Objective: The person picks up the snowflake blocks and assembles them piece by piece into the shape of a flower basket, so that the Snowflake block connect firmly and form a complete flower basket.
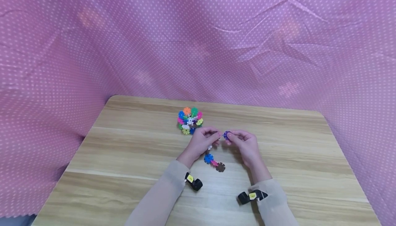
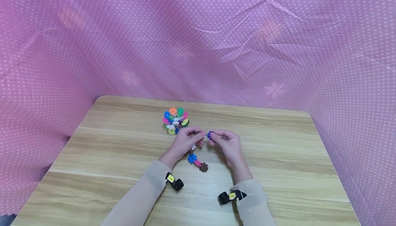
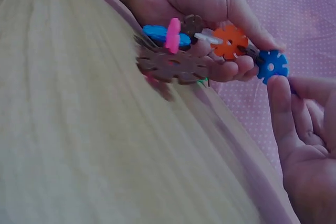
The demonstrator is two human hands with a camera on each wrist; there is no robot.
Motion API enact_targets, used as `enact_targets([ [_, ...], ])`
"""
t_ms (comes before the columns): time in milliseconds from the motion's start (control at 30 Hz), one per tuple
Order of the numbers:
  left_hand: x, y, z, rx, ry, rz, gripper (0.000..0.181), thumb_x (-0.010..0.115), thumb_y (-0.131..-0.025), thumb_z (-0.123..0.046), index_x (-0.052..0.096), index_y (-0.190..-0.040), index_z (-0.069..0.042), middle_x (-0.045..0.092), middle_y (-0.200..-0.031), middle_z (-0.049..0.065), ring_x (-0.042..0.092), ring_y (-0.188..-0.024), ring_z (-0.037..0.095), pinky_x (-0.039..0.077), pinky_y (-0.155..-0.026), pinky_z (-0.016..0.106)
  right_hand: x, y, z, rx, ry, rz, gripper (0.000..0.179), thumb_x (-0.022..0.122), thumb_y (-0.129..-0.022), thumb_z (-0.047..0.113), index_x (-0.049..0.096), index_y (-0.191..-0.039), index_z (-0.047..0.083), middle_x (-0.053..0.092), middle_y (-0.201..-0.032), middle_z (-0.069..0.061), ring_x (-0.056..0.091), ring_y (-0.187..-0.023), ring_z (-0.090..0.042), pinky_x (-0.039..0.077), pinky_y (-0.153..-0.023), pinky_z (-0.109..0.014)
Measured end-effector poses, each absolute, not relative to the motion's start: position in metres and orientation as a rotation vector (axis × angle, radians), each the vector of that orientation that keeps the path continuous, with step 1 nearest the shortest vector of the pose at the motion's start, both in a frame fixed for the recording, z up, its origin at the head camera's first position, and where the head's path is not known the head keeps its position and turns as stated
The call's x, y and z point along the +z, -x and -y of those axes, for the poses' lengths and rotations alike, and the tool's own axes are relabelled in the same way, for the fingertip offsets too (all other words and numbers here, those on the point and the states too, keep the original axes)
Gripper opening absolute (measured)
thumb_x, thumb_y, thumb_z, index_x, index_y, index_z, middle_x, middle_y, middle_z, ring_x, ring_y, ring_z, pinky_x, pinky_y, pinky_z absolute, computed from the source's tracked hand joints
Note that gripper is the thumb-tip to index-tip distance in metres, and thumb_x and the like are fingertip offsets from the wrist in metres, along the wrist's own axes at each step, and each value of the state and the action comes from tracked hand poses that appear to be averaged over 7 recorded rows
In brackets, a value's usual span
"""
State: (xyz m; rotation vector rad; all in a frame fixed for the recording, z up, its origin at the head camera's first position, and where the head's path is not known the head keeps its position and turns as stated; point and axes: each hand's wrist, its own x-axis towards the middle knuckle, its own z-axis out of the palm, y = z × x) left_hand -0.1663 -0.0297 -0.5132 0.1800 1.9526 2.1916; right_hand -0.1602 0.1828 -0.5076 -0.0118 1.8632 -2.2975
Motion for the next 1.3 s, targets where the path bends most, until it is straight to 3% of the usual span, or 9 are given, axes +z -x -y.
enact_targets([
  [233, -0.510, 0.167, 0.036, 2.119, -0.249, -1.975, 0.027, 0.071, -0.109, -0.025, 0.076, -0.122, -0.001, 0.077, -0.104, 0.025, 0.075, -0.081, 0.018, 0.065, -0.075, 0.029, -0.510, 0.162, -0.199, -2.117, 0.179, -1.963, 0.021, 0.073, -0.101, 0.002, 0.074, -0.121, -0.005, 0.079, -0.099, 0.002, 0.069, -0.080, -0.011, 0.055, -0.065, -0.020],
  [367, -0.500, 0.167, 0.046, 1.967, -0.294, -2.117, 0.030, 0.066, -0.112, -0.033, 0.077, -0.125, -0.008, 0.079, -0.115, 0.010, 0.077, -0.099, 0.016, 0.065, -0.090, 0.031, -0.509, 0.163, -0.209, -2.084, 0.236, -1.958, 0.022, 0.074, -0.101, 0.001, 0.073, -0.121, -0.008, 0.078, -0.096, 0.002, 0.066, -0.075, -0.011, 0.053, -0.060, -0.020],
  [500, -0.485, 0.168, 0.058, 1.794, -0.333, -2.270, 0.035, 0.063, -0.113, -0.040, 0.076, -0.129, -0.013, 0.078, -0.120, -0.001, 0.075, -0.111, 0.016, 0.062, -0.100, 0.035, -0.509, 0.163, -0.215, -2.108, 0.307, -1.927, 0.025, 0.074, -0.099, -0.003, 0.071, -0.122, -0.012, 0.079, -0.099, 0.000, 0.072, -0.082, -0.013, 0.062, -0.072, -0.023],
  [767, -0.463, 0.167, 0.071, 1.599, -0.457, -2.331, 0.038, 0.064, -0.111, -0.045, 0.076, -0.129, -0.014, 0.078, -0.110, -0.001, 0.073, -0.100, 0.017, 0.063, -0.089, 0.036, -0.509, 0.164, -0.221, -2.182, 0.435, -1.935, 0.020, 0.073, -0.097, -0.009, 0.075, -0.117, -0.006, 0.080, -0.105, -0.001, 0.076, -0.091, -0.015, 0.065, -0.086, -0.028],
  [967, -0.450, 0.163, 0.072, 1.585, -0.482, -2.363, 0.039, 0.074, -0.105, -0.045, 0.075, -0.130, -0.015, 0.076, -0.105, -0.002, 0.071, -0.097, 0.018, 0.062, -0.083, 0.036, -0.509, 0.164, -0.221, -2.292, 0.500, -1.911, 0.020, 0.069, -0.098, -0.015, 0.075, -0.114, -0.004, 0.080, -0.106, -0.002, 0.076, -0.093, -0.013, 0.065, -0.089, -0.030],
  [1100, -0.443, 0.159, 0.068, 1.560, -0.513, -2.446, 0.049, 0.078, -0.101, -0.049, 0.074, -0.138, -0.018, 0.075, -0.119, -0.007, 0.067, -0.099, 0.015, 0.061, -0.079, 0.035, -0.508, 0.163, -0.218, -2.330, 0.538, -1.911, 0.019, 0.069, -0.096, -0.017, 0.074, -0.113, -0.009, 0.080, -0.106, -0.003, 0.076, -0.093, -0.015, 0.065, -0.088, -0.030],
  [1233, -0.439, 0.154, 0.061, 1.511, -0.594, -2.512, 0.054, 0.081, -0.098, -0.052, 0.073, -0.144, -0.024, 0.072, -0.137, -0.010, 0.065, -0.082, 0.012, 0.058, -0.072, 0.032, -0.508, 0.163, -0.213, -2.299, 0.551, -1.969, 0.020, 0.072, -0.094, -0.017, 0.074, -0.112, -0.010, 0.080, -0.105, -0.002, 0.074, -0.092, -0.015, 0.064, -0.085, -0.027],
  [1300, -0.439, 0.153, 0.057, 1.509, -0.630, -2.531, 0.049, 0.083, -0.098, -0.049, 0.075, -0.141, -0.025, 0.072, -0.139, -0.008, 0.066, -0.083, 0.009, 0.060, -0.074, 0.029, -0.507, 0.163, -0.210, -2.280, 0.567, -1.994, 0.019, 0.073, -0.094, -0.017, 0.075, -0.112, -0.010, 0.080, -0.104, -0.002, 0.074, -0.092, -0.014, 0.063, -0.084, -0.027],
])
